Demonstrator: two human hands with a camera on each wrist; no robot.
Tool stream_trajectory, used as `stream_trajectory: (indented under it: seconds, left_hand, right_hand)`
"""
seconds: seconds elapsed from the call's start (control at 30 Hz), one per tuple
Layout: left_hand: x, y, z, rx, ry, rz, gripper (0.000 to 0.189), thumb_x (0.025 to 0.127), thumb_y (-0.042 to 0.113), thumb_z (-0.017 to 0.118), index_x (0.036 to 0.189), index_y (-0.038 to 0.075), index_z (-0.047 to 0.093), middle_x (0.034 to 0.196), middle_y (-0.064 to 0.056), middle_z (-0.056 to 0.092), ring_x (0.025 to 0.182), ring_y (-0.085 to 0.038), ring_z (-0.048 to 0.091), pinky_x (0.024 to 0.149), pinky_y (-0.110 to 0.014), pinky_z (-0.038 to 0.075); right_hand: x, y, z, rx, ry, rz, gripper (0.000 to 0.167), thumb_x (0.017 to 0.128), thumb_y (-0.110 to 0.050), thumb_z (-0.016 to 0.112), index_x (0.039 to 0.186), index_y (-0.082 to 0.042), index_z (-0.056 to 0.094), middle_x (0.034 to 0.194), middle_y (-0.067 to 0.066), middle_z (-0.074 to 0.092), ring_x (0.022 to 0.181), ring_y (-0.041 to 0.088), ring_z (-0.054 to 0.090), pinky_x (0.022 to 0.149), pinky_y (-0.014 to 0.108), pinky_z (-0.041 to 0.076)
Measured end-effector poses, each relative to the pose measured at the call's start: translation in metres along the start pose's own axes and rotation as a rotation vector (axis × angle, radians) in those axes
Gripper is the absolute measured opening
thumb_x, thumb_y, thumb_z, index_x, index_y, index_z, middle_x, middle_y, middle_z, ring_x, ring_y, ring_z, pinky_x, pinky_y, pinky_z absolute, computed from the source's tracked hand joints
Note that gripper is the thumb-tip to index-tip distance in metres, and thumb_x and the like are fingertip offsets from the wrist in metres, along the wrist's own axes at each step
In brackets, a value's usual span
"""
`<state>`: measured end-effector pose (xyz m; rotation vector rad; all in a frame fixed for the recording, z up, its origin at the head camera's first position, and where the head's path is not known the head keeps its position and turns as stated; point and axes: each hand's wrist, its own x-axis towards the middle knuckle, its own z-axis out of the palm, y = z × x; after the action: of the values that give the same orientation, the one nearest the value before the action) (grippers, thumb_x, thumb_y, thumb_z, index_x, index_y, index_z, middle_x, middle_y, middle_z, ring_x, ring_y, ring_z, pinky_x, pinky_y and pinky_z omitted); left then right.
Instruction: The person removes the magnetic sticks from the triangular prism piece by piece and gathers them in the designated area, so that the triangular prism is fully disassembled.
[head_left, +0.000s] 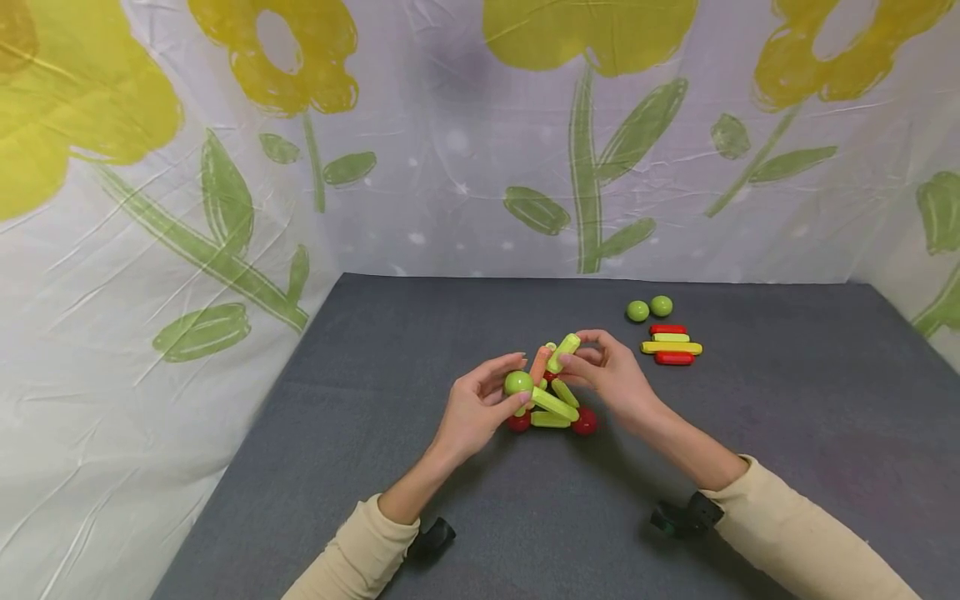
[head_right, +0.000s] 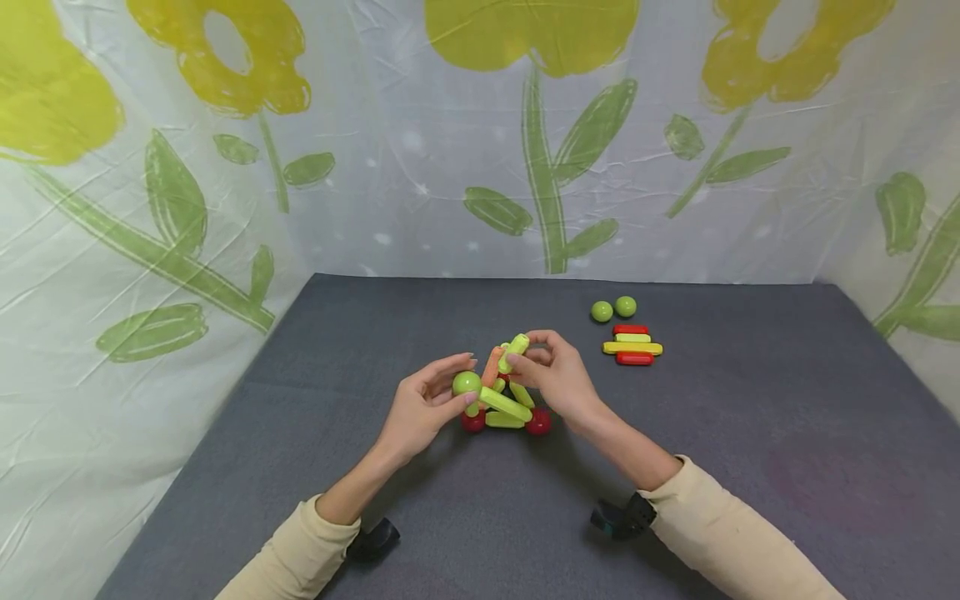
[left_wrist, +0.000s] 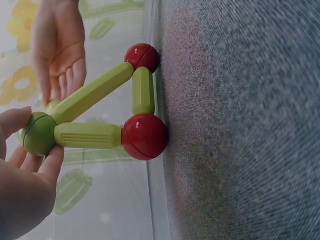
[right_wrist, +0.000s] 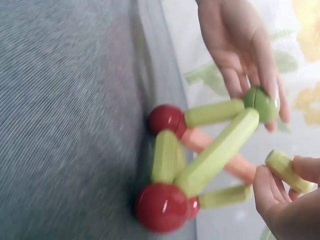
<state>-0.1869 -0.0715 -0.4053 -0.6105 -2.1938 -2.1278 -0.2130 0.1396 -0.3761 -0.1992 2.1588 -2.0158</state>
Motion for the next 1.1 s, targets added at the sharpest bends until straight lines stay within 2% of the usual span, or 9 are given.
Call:
stream_trajectory:
  seconds: [0.2, 0.3, 0.47, 0.63, 0.77, 0.93, 1.1]
  left_hand:
    - [0.0, -0.001, 0.0, 0.005, 0.008, 0.009, 0.05, 0.083, -0.005, 0.07, 0.13, -0.004, 0.054, 0.128, -0.022, 0.055, 0.12, -0.034, 0.052, 0.092, -0.03, 0.047]
    - [0.0, -0.001, 0.0, -0.005, 0.006, 0.017, 0.05, 0.083, -0.005, 0.07, 0.13, -0.005, 0.054, 0.128, -0.023, 0.054, 0.121, -0.037, 0.05, 0.092, -0.03, 0.047]
    - [0.0, -0.001, 0.0, 0.001, 0.008, 0.012, 0.05, 0.083, -0.004, 0.07, 0.13, -0.004, 0.054, 0.127, -0.02, 0.056, 0.12, -0.034, 0.051, 0.092, -0.03, 0.047]
    - [0.0, -0.002, 0.0, -0.005, 0.003, 0.004, 0.05, 0.084, -0.005, 0.07, 0.131, -0.006, 0.052, 0.128, -0.023, 0.054, 0.121, -0.034, 0.05, 0.093, -0.03, 0.047]
    - [0.0, -0.001, -0.001, -0.002, 0.005, 0.004, 0.05, 0.083, -0.005, 0.07, 0.131, -0.004, 0.054, 0.128, -0.024, 0.054, 0.121, -0.033, 0.051, 0.093, -0.03, 0.046]
    - [0.0, -0.001, -0.001, 0.012, 0.008, 0.002, 0.051, 0.083, -0.004, 0.071, 0.131, -0.004, 0.053, 0.127, -0.019, 0.056, 0.12, -0.029, 0.052, 0.093, -0.03, 0.046]
    - [0.0, -0.001, 0.0, 0.022, 0.012, 0.0, 0.051, 0.083, -0.004, 0.071, 0.131, -0.004, 0.053, 0.127, -0.018, 0.056, 0.119, -0.026, 0.053, 0.094, -0.031, 0.046]
  right_hand:
    - [-0.004, 0.005, -0.025, 0.125, 0.022, 0.079, 0.051, 0.095, -0.013, 0.06, 0.133, 0.005, 0.031, 0.097, 0.006, 0.066, 0.093, 0.022, 0.066, 0.086, 0.031, 0.052]
    - [-0.007, 0.008, -0.039, 0.18, 0.025, 0.11, 0.055, 0.096, -0.015, 0.06, 0.135, 0.005, 0.026, 0.099, 0.004, 0.062, 0.09, 0.016, 0.065, 0.087, 0.03, 0.051]
    - [-0.014, 0.017, -0.061, 0.246, 0.048, 0.16, 0.064, 0.096, -0.018, 0.06, 0.14, 0.006, 0.019, 0.104, 0.004, 0.057, 0.093, 0.014, 0.065, 0.091, 0.033, 0.049]
    - [-0.02, 0.026, -0.079, 0.317, 0.084, 0.18, 0.05, 0.096, -0.013, 0.059, 0.131, 0.0, 0.027, 0.107, 0.005, 0.054, 0.093, 0.012, 0.064, 0.09, 0.031, 0.049]
    - [-0.023, 0.034, -0.091, 0.371, 0.115, 0.196, 0.035, 0.095, -0.011, 0.06, 0.116, -0.006, 0.033, 0.099, 0.003, 0.06, 0.089, 0.012, 0.065, 0.086, 0.029, 0.051]
    - [-0.025, 0.044, -0.104, 0.438, 0.144, 0.24, 0.03, 0.095, -0.011, 0.059, 0.113, -0.007, 0.035, 0.095, -0.001, 0.064, 0.087, 0.012, 0.065, 0.083, 0.027, 0.052]
    - [-0.023, 0.05, -0.115, 0.415, 0.176, 0.274, 0.034, 0.094, -0.012, 0.062, 0.115, -0.007, 0.035, 0.094, -0.004, 0.065, 0.088, 0.011, 0.065, 0.083, 0.027, 0.052]
